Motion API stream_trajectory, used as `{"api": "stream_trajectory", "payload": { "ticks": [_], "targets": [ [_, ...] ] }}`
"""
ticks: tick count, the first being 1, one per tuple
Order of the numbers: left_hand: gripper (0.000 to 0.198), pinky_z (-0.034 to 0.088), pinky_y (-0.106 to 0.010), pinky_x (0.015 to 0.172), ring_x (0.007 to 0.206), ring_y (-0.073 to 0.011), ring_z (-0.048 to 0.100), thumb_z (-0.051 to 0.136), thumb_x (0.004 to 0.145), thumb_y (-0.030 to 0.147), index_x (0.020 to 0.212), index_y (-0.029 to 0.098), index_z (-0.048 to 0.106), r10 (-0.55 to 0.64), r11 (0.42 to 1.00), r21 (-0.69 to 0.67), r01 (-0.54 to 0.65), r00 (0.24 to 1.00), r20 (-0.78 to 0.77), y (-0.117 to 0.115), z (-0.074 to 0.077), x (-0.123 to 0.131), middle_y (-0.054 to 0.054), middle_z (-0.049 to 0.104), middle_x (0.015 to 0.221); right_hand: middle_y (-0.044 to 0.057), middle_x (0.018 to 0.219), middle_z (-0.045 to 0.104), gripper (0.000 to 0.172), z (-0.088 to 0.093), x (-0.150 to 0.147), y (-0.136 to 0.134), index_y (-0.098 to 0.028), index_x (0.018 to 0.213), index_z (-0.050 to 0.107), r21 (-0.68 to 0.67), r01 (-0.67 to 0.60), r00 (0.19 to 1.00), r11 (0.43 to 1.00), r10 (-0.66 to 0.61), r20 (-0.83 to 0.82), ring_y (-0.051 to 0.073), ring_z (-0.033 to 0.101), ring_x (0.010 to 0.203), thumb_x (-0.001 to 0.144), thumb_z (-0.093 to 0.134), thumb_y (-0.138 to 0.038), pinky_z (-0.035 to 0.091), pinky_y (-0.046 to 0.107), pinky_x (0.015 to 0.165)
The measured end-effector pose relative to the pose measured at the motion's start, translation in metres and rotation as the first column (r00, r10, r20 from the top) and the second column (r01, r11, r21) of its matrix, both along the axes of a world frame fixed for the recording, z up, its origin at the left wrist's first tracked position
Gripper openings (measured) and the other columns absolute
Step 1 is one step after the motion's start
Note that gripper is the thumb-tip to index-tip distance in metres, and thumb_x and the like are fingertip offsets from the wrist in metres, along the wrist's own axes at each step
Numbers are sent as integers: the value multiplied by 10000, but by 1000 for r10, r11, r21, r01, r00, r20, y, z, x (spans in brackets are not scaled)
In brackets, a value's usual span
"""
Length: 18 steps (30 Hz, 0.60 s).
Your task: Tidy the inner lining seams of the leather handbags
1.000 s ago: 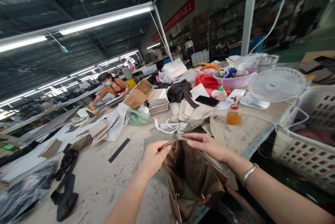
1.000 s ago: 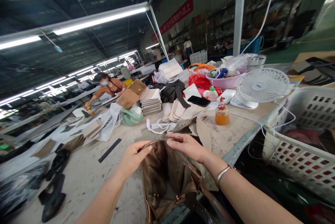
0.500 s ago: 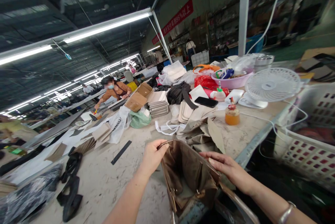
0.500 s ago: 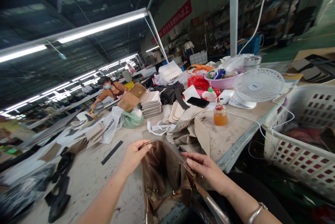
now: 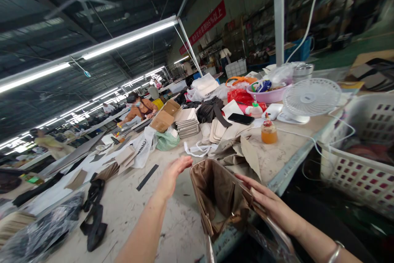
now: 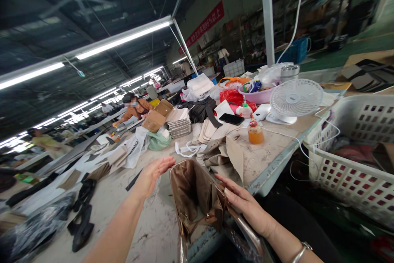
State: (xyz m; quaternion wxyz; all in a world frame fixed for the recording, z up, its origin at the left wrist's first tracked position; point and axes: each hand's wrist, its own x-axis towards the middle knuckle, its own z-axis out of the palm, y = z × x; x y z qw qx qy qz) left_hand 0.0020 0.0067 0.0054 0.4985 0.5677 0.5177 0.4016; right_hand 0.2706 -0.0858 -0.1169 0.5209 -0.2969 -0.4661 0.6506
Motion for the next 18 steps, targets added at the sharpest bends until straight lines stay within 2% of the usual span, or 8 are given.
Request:
{"api": "stream_trajectory", "payload": {
  "ticks": [3, 5, 7, 9, 11, 15, 18],
  "targets": [
    [403, 412, -403, 993, 1078, -274, 613, 654, 727, 410, 997, 116, 701, -39, 994, 96, 59, 979, -199, -4, 0, 8, -124, 701, 1086, 64, 1395, 480, 483, 3, -5, -4, -268, 1322, 507, -20, -3, 997, 1000, 1, -80, 258, 393, 1306, 886, 496, -474, 263, 411, 1102],
    [409, 435, -388, 975, 1058, -261, 624, 682, 689, 332, 1043, 129, 688, -68, 989, 104, 106, 946, -318, -6, -2, 12, -107, 693, 1113, 76, 1409, 460, 555, 7, -8, -7, -242, 1348, 479, -9, -6, 996, 1000, 5, -94, 264, 383, 1313, 881, 456, -541, 262, 420, 1105],
    [386, 467, -361, 927, 1001, -237, 648, 638, 694, 252, 1058, 129, 679, -114, 984, 85, 155, 923, -367, -6, -4, 15, -90, 705, 1086, 79, 1443, 411, 653, 10, -8, -11, -227, 1385, 426, 24, 1, 998, 1000, 0, -57, 269, 330, 1343, 848, 473, -596, 254, 424, 1109],
    [346, 493, -330, 853, 917, -211, 667, 546, 707, 182, 1018, 131, 691, -134, 982, 70, 174, 912, -387, -5, -5, 16, -65, 733, 994, 79, 1466, 373, 738, 12, -8, -12, -229, 1417, 369, 60, 7, 999, 998, -9, 43, 272, 300, 1357, 798, 577, -574, 251, 430, 1111],
    [359, 501, -305, 780, 834, -192, 672, 481, 685, 129, 968, 136, 702, -130, 985, 52, 165, 907, -400, -3, -5, 14, -43, 746, 893, 84, 1459, 384, 774, 13, -6, -12, -229, 1427, 345, 84, 22, 986, 996, -35, 163, 271, 331, 1342, 768, 666, -478, 256, 429, 1111],
    [339, 489, -268, 692, 717, -167, 666, 468, 636, 101, 885, 133, 697, -162, 985, -10, 172, 909, -385, 0, 0, 9, -25, 732, 748, 81, 1389, 477, 677, 21, 2, -4, -215, 1402, 382, 104, 107, 938, 989, -135, 319, 263, 426, 1276, 783, 633, -322, 322, 410, 1075],
    [282, 469, -244, 651, 668, -150, 655, 490, 628, 114, 854, 135, 657, -191, 981, -49, 186, 915, -357, 0, 3, 8, -17, 714, 706, 83, 1250, 588, 649, 37, 5, 2, -185, 1370, 428, 140, 187, 819, 972, -233, 525, 268, 529, 1158, 732, 549, -199, 397, 422, 1001]
  ]
}}
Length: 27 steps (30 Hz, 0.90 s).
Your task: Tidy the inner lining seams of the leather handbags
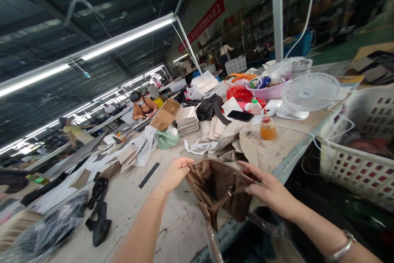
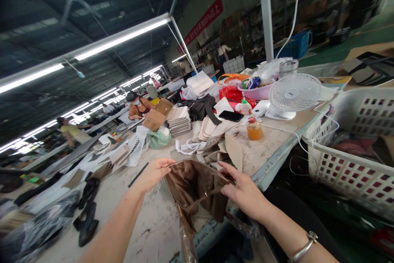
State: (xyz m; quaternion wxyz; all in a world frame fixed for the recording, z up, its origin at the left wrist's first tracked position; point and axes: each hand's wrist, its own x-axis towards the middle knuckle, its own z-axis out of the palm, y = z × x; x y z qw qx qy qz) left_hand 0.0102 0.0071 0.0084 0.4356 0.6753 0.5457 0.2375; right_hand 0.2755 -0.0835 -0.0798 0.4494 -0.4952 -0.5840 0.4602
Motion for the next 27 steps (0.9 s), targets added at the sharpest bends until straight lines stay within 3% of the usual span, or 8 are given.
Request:
{"api": "stream_trajectory", "payload": {
  "ticks": [3, 5, 7, 10, 14, 17, 19, 27],
  "targets": [
    [234, 449, -233, 630, 646, -137, 637, 513, 640, 129, 853, 144, 609, -6, 1000, -3, 6, 1000, 22, -2, 1, 4, -15, 704, 724, 92, 1216, 607, 637, 27, -9, 6, -172, 1329, 488, 132, 60, 960, 989, -93, 262, 266, 560, 1100, 693, 509, -154, 401, 424, 983],
    [219, 448, -239, 637, 668, -142, 636, 529, 658, 150, 867, 145, 595, -9, 1000, 6, 9, 999, 38, -5, 0, 8, -24, 701, 750, 100, 1220, 606, 581, 47, -21, 13, -172, 1304, 519, 261, 45, 933, 964, -134, 335, 259, 557, 1103, 724, 534, -194, 406, 397, 973],
    [224, 458, -257, 673, 724, -159, 645, 544, 669, 163, 886, 142, 595, -23, 1000, 11, 22, 998, 56, -6, -1, 12, -39, 702, 781, 98, 1156, 640, 510, 63, -36, 27, -174, 1266, 557, 348, -3, 914, 937, -138, 380, 241, 589, 1038, 772, 576, -302, 441, 356, 917],
    [240, 462, -279, 731, 808, -180, 649, 558, 672, 153, 908, 140, 597, -41, 999, 29, 40, 997, 61, -7, -4, 14, -53, 704, 826, 77, 1040, 682, 441, 76, -55, 55, -182, 1187, 618, 368, -142, 830, 919, -92, 550, 202, 631, 892, 799, 598, -391, 476, 287, 780],
    [236, 429, -237, 637, 711, -149, 624, 551, 708, 151, 944, 142, 557, -55, 994, 93, 51, 998, 37, -5, -11, 9, -23, 680, 761, 45, 913, 706, 299, 77, -68, 88, -222, 1018, 703, 352, -264, 718, 898, -61, 694, 196, 633, 853, 797, 626, -410, 449, 263, 723],
    [190, 346, -205, 520, 547, -107, 536, 533, 743, 169, 932, 150, 537, -43, 987, 156, 44, 999, -8, -2, -18, 3, 34, 601, 609, 44, 847, 696, 207, 75, -73, 96, -222, 844, 732, 363, -337, 677, 869, -44, 734, 199, 625, 845, 824, 608, -387, 426, 262, 701],
    [158, 344, -206, 517, 543, -107, 526, 527, 746, 171, 902, 150, 548, -30, 985, 171, 32, 999, -15, -1, -22, 0, 33, 589, 601, 53, 848, 687, 230, 73, -76, 96, -206, 786, 725, 376, -384, 657, 843, -36, 753, 199, 617, 847, 859, 568, -359, 416, 265, 699],
    [160, 443, -252, 667, 732, -161, 615, 515, 745, 178, 894, 157, 569, -38, 982, 183, 34, 999, 16, 1, -27, -3, -21, 666, 769, 86, 850, 674, 331, 63, -80, 105, -163, 753, 708, 404, -419, 693, 813, 0, 721, 204, 603, 825, 914, 480, -342, 414, 285, 713]
  ]
}}
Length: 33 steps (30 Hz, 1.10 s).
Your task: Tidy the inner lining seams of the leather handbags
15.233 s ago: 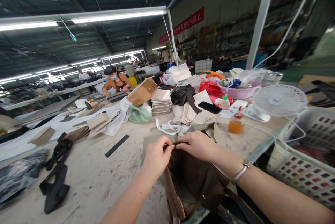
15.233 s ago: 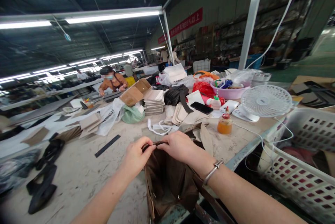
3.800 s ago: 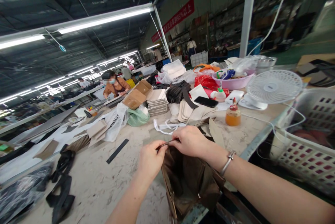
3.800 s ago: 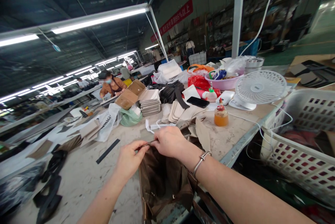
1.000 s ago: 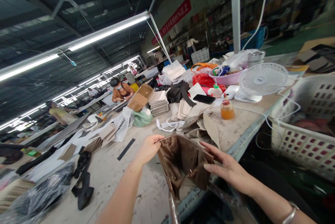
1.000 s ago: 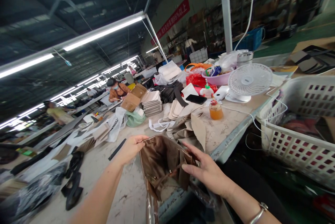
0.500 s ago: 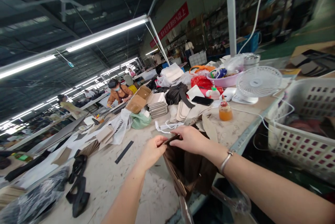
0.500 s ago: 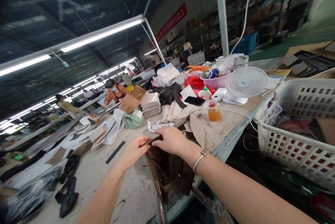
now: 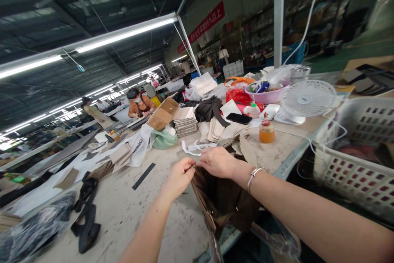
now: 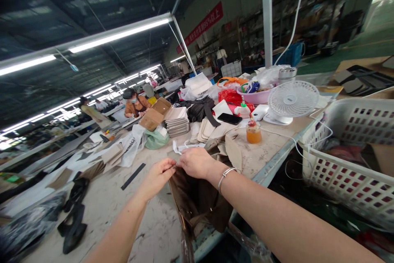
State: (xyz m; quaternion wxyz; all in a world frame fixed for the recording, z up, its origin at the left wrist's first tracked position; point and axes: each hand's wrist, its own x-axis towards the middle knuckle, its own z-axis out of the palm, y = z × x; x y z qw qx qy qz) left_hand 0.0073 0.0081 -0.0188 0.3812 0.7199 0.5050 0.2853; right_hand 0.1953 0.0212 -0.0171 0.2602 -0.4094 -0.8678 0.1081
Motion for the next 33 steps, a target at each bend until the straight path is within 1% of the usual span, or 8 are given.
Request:
{"api": "stream_trajectory", "payload": {
  "ticks": [2, 6, 12, 14, 20, 25, 29, 33],
  "targets": [
    [165, 450, -256, 696, 761, -163, 622, 519, 748, 185, 902, 159, 573, -2, 1000, 0, 2, 1000, 12, -1, 0, 0, -25, 675, 806, 65, 835, 681, 337, -2, 4, 5, -170, 788, 720, -36, -36, 998, 999, 34, -47, 175, 610, 801, 926, 467, -346, 423, 259, 712],
    [180, 449, -246, 674, 725, -153, 619, 495, 760, 183, 912, 160, 589, 16, 1000, 17, -16, 1000, 10, -3, 1, -3, -12, 673, 771, 37, 907, 701, 332, -7, 16, 8, -190, 1108, 670, -117, -97, 985, 988, 78, -156, 150, 630, 793, 834, 611, -368, 450, 223, 705],
    [294, 478, -271, 780, 874, -187, 648, 548, 749, 206, 1017, 135, 646, -60, 998, -28, 60, 998, -9, -7, 14, -6, -59, 719, 948, 42, 860, 718, 395, -14, 15, 3, -174, 1144, 660, -208, -45, 967, 977, -10, -255, 171, 646, 756, 759, 642, -258, 466, 249, 695],
    [317, 489, -275, 777, 879, -197, 658, 575, 753, 238, 1041, 142, 665, -62, 998, 14, 64, 994, -93, -7, 17, -7, -56, 727, 969, 48, 828, 717, 442, -14, 10, 2, -156, 1175, 643, -229, -22, 958, 973, -45, -282, 175, 644, 725, 743, 644, -250, 464, 256, 680],
    [194, 460, -262, 725, 766, -177, 653, 548, 789, 239, 852, 195, 727, 111, 969, 243, -38, 950, -293, -6, 13, -6, -19, 742, 841, 29, 716, 692, 498, -10, -4, -4, -115, 1198, 622, -287, -9, 930, 958, -98, -355, 176, 611, 654, 716, 656, -236, 447, 275, 649],
    [183, 395, -263, 678, 687, -162, 590, 514, 783, 169, 776, 195, 695, 263, 924, 356, -140, 908, -327, -8, 7, -13, -14, 683, 717, 4, 757, 686, 663, -13, -4, -11, -123, 1389, 397, -371, -93, 866, 924, -108, -488, 156, 611, 681, 803, 598, -358, 468, 278, 681],
    [169, 363, -242, 623, 621, -140, 540, 496, 787, 169, 738, 179, 657, 361, 901, 361, -241, 879, -313, -7, 3, -29, 10, 616, 629, 27, 865, 659, 713, -30, 12, -20, -131, 1385, 384, -493, -198, 711, 847, -222, -668, 165, 602, 778, 775, 624, -413, 477, 305, 738],
    [158, 339, -226, 592, 590, -128, 503, 496, 786, 196, 712, 180, 634, 408, 886, 353, -301, 868, -284, -8, -1, -39, 33, 559, 574, 39, 895, 643, 713, -55, 33, -40, -150, 1347, 431, -609, -212, 645, 765, -358, -675, 185, 603, 830, 744, 644, -466, 486, 318, 736]
  ]
}}
